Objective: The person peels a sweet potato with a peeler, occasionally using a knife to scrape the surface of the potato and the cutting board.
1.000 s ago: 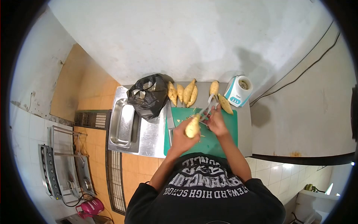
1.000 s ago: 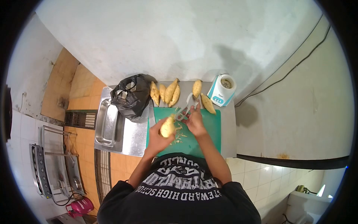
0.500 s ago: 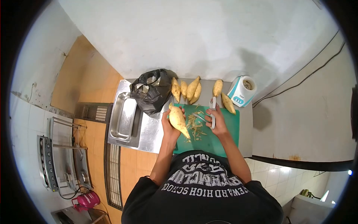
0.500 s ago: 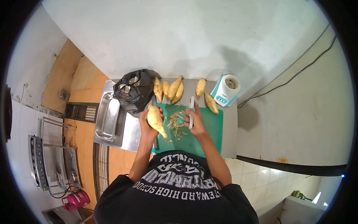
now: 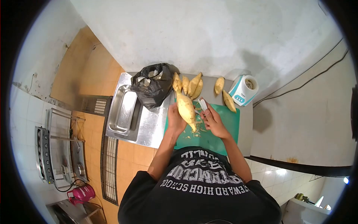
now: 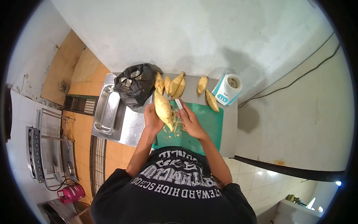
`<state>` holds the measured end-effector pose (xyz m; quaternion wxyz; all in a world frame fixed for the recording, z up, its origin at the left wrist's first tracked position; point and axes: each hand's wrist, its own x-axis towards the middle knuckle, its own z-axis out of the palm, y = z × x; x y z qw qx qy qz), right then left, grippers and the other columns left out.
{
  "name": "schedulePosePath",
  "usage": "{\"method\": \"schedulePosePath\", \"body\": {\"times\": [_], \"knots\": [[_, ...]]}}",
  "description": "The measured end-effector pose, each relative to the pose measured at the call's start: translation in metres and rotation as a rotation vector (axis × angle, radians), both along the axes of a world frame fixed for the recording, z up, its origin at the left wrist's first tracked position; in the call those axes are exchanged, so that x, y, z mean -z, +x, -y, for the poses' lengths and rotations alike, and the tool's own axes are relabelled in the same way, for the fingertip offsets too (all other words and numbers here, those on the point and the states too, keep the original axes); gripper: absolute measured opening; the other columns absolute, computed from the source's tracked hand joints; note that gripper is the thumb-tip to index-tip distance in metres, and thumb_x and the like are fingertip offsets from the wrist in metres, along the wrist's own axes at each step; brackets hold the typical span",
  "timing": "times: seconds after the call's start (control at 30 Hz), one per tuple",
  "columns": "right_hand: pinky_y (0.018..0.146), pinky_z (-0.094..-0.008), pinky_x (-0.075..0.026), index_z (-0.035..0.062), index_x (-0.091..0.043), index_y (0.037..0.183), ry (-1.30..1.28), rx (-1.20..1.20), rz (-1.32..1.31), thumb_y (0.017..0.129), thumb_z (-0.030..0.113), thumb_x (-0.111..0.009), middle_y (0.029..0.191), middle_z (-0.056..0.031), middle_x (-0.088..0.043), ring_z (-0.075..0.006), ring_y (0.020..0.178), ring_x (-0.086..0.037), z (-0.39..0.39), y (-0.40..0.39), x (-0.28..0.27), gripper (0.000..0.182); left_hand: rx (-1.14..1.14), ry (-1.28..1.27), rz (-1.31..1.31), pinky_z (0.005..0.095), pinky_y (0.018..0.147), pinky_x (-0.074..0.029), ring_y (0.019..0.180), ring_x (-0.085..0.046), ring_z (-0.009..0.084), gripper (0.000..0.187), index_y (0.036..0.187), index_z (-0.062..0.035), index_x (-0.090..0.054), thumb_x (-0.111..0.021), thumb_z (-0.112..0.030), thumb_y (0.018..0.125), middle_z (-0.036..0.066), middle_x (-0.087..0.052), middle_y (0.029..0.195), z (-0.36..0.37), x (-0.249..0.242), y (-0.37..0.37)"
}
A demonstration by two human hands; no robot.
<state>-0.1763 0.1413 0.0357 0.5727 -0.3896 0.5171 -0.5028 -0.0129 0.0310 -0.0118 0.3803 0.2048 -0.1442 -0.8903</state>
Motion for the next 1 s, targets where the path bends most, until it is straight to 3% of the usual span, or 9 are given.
{"method": "schedulePosePath", "body": {"times": [0.23,0.3,0.43,0.5,0.6,0.7,0.8,0.9,1.0], "knots": [[0.055,-0.0214,-0.038,0.0171,-0.035,0.158,-0.033,0.048,-0.154,0.110,0.035,-0.042,0.098,0.0004,-0.052,-0.0051,0.065,-0.039,0.004,-0.001,0.004,0.052,-0.087,-0.056,0.207,0.0393,0.088,-0.052,0.102,-0.063,0.0232,0.051,0.132,-0.0065,-0.053,-0.038,-0.049,0.107,0.010,-0.065,0.115,-0.011,-0.019,-0.006],[0.057,-0.0297,-0.044,0.0135,-0.046,0.151,-0.547,0.179,-0.638,0.107,0.025,-0.051,0.091,-0.0057,-0.060,-0.0115,0.062,-0.047,0.017,0.005,0.015,0.046,-0.061,-0.042,0.272,0.0388,0.086,-0.052,0.101,-0.064,0.0219,0.053,0.132,-0.0079,-0.053,-0.036,-0.052,0.107,0.009,-0.065,0.113,-0.012,-0.022,-0.005],[0.064,-0.0369,-0.049,0.0099,-0.050,0.146,-0.299,0.078,-0.584,0.103,0.019,-0.057,0.093,-0.0154,-0.067,-0.0184,0.062,-0.056,0.010,0.015,-0.021,0.045,-0.134,-0.024,0.227,0.0362,0.082,-0.053,0.097,-0.064,0.0203,0.060,0.132,-0.0105,-0.053,-0.028,-0.058,0.107,0.007,-0.065,0.109,-0.015,-0.021,-0.007],[0.065,-0.0390,-0.049,0.0094,-0.052,0.144,-0.190,0.043,-0.680,0.101,0.017,-0.059,0.094,-0.0221,-0.068,-0.0254,0.064,-0.061,0.018,0.018,-0.030,0.045,-0.115,-0.148,0.238,0.0376,0.091,-0.052,0.109,-0.062,0.0220,0.062,0.140,-0.0082,-0.047,-0.025,-0.057,0.108,0.011,-0.061,0.122,-0.013,-0.012,-0.006],[0.071,-0.0437,-0.051,0.0089,-0.055,0.141,-0.218,0.052,-0.749,0.100,0.018,-0.060,0.098,-0.0242,-0.068,-0.0351,0.074,-0.065,0.029,0.024,-0.040,0.042,-0.298,-0.367,0.339,0.0388,0.102,-0.048,0.125,-0.055,0.0245,0.065,0.149,-0.0051,-0.036,-0.022,-0.054,0.109,0.016,-0.051,0.139,-0.013,-0.007,-0.016],[0.078,-0.0478,-0.052,0.0100,-0.055,0.139,-0.389,0.035,-0.839,0.100,0.021,-0.058,0.099,-0.0240,-0.068,-0.0417,0.084,-0.065,0.039,0.027,-0.028,0.041,-0.291,-0.502,0.385,0.0391,0.111,-0.040,0.136,-0.046,0.0274,0.068,0.155,-0.0017,-0.026,-0.020,-0.052,0.110,0.020,-0.039,0.150,-0.013,-0.009,-0.014],[0.084,-0.0518,-0.051,0.0113,-0.055,0.139,-0.347,0.022,-0.950,0.100,0.025,-0.057,0.107,-0.0230,-0.067,-0.0439,0.093,-0.065,0.030,0.031,-0.023,0.041,-0.354,-0.659,0.638,0.0388,0.112,-0.037,0.136,-0.045,0.0289,0.067,0.155,0.0000,-0.025,-0.019,-0.050,0.110,0.021,-0.039,0.150,-0.008,0.002,-0.010],[0.087,-0.0487,-0.052,0.0067,-0.057,0.135,-0.287,0.013,-0.974,0.099,0.020,-0.059,0.122,-0.0230,-0.066,-0.0428,0.104,-0.065,0.021,0.032,-0.024,0.039,-0.321,-0.612,0.529,0.0388,0.111,-0.040,0.133,-0.047,0.0250,0.065,0.156,-0.0060,-0.026,-0.022,-0.052,0.110,0.018,-0.042,0.148,-0.019,-0.013,-0.013],[0.085,-0.0518,-0.052,0.0119,-0.053,0.141,-0.238,0.000,-0.990,0.101,0.028,-0.057,0.110,-0.0225,-0.067,-0.0439,0.098,-0.064,0.011,0.031,-0.018,0.043,-0.311,-0.673,0.630,0.0384,0.114,-0.035,0.137,-0.043,0.0293,0.066,0.156,0.0000,-0.024,-0.019,-0.048,0.111,0.021,-0.037,0.151,-0.017,0.000,-0.012]]}}
